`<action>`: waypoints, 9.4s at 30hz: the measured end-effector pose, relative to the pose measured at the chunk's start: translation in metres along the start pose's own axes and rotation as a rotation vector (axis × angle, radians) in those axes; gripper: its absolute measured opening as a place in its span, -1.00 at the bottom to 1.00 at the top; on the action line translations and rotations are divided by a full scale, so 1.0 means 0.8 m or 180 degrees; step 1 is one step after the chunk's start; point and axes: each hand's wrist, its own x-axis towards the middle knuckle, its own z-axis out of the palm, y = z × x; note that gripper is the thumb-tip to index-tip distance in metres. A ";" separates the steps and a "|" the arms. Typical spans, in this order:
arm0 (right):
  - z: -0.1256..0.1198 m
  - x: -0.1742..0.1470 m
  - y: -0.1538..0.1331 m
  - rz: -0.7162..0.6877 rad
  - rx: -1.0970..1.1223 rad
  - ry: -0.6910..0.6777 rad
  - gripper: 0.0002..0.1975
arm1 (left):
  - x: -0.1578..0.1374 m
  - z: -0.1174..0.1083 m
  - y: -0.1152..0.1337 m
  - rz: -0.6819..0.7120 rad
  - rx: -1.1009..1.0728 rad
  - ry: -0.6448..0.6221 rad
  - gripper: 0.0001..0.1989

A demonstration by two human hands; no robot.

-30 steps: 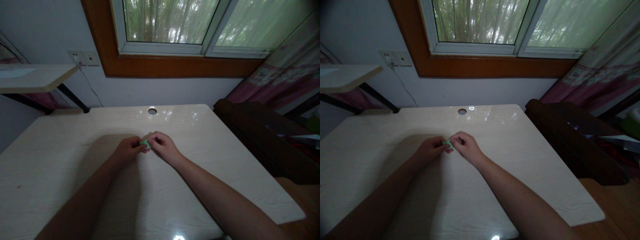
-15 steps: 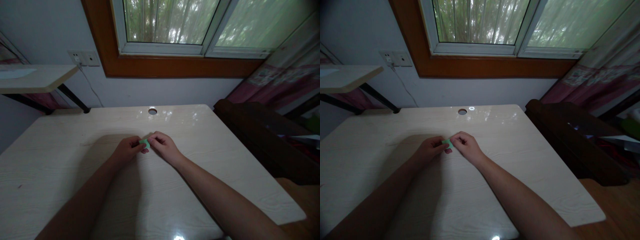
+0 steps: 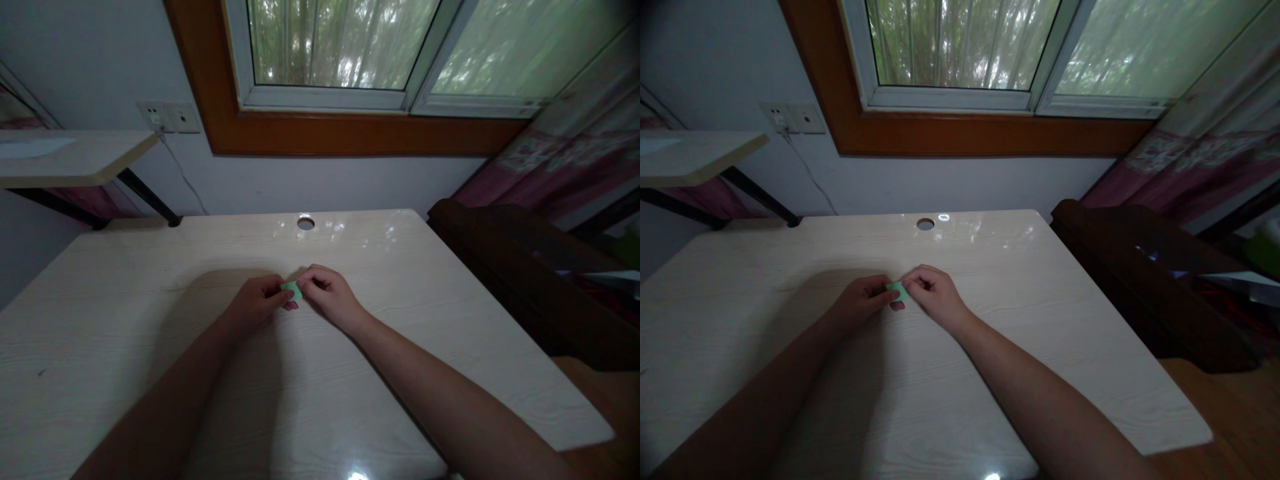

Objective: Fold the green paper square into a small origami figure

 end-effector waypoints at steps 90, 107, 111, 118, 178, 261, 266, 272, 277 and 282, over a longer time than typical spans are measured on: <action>0.002 0.001 0.002 0.0401 0.0245 -0.0189 -0.74 | -0.003 0.001 0.009 0.0075 0.0134 0.0166 -0.73; 0.002 0.000 0.006 0.0423 0.0413 -0.0391 -0.73 | -0.003 0.001 0.000 0.0097 -0.0401 0.0283 -0.77; 0.002 -0.001 0.008 0.0336 0.0321 -0.0471 -0.71 | -0.002 0.001 -0.003 0.0098 -0.0431 0.0360 -0.75; 0.001 -0.001 0.007 0.0333 0.0419 -0.0550 -0.72 | -0.003 -0.001 0.004 0.0081 -0.0364 0.0449 -0.74; 0.002 0.000 0.005 0.0395 0.0539 -0.0637 -0.71 | -0.001 0.002 -0.003 0.0093 -0.0730 0.0441 -0.79; 0.003 0.001 0.000 0.0142 0.0173 -0.0412 -0.88 | -0.004 -0.005 0.003 0.0286 -0.0032 0.0504 -0.73; 0.003 0.002 0.001 0.0163 0.0185 -0.0502 -0.89 | -0.003 -0.004 0.004 0.0176 0.0119 0.0570 -0.75; 0.001 0.005 0.001 0.0268 0.0280 -0.0624 -0.91 | -0.002 -0.004 0.001 0.0176 0.0102 0.0571 -0.73; 0.000 0.006 0.002 0.0247 0.0318 -0.0612 -0.89 | -0.004 -0.004 0.000 0.0217 0.0092 0.0576 -0.71; 0.002 0.006 0.003 0.0277 0.0336 -0.0598 -0.88 | -0.003 -0.005 0.000 0.0199 0.0119 0.0611 -0.69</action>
